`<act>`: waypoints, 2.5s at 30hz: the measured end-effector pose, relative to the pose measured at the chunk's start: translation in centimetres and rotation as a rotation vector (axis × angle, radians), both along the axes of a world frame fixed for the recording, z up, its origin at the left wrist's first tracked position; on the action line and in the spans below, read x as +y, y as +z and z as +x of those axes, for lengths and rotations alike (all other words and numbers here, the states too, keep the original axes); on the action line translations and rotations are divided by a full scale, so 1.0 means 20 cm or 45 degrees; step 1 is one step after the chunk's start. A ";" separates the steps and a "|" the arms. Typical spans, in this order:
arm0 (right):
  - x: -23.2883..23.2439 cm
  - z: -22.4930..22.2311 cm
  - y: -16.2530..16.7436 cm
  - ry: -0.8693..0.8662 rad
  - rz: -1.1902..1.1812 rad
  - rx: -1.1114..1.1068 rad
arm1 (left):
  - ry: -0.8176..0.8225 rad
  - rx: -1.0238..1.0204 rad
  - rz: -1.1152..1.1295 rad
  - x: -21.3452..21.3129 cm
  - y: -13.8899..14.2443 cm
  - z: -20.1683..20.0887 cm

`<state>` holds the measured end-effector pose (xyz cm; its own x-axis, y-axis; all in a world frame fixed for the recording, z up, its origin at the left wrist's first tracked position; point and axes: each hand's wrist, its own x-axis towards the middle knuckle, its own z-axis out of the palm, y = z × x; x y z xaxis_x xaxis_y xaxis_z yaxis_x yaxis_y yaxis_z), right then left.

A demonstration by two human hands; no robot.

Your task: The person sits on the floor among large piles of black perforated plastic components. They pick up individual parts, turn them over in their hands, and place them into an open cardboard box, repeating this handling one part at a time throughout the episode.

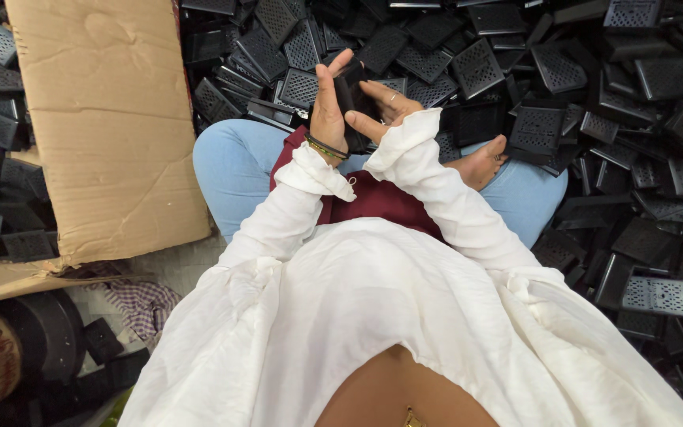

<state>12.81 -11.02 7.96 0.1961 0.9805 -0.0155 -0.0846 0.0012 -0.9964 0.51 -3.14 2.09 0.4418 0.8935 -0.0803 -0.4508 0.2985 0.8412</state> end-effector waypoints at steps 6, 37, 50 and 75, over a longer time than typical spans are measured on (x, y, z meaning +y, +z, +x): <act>0.01 0.03 0.06 0.111 0.110 -0.538 | 0.034 -0.061 0.069 0.09 -0.07 0.04; 0.53 0.52 0.03 -0.092 -0.279 -1.403 | 0.277 0.354 0.193 0.29 -0.50 -0.06; 0.43 0.49 0.04 0.406 -0.861 -2.108 | 0.166 0.491 0.323 0.34 -0.38 -0.03; 0.02 0.34 0.00 0.594 -0.941 -1.977 | -0.456 1.721 1.175 0.63 0.02 1.31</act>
<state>19.64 -10.62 7.93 0.1925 0.8292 -0.5248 0.9803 -0.1871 0.0639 26.81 9.50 2.57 0.6763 0.7313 -0.0881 0.6715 -0.5630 0.4817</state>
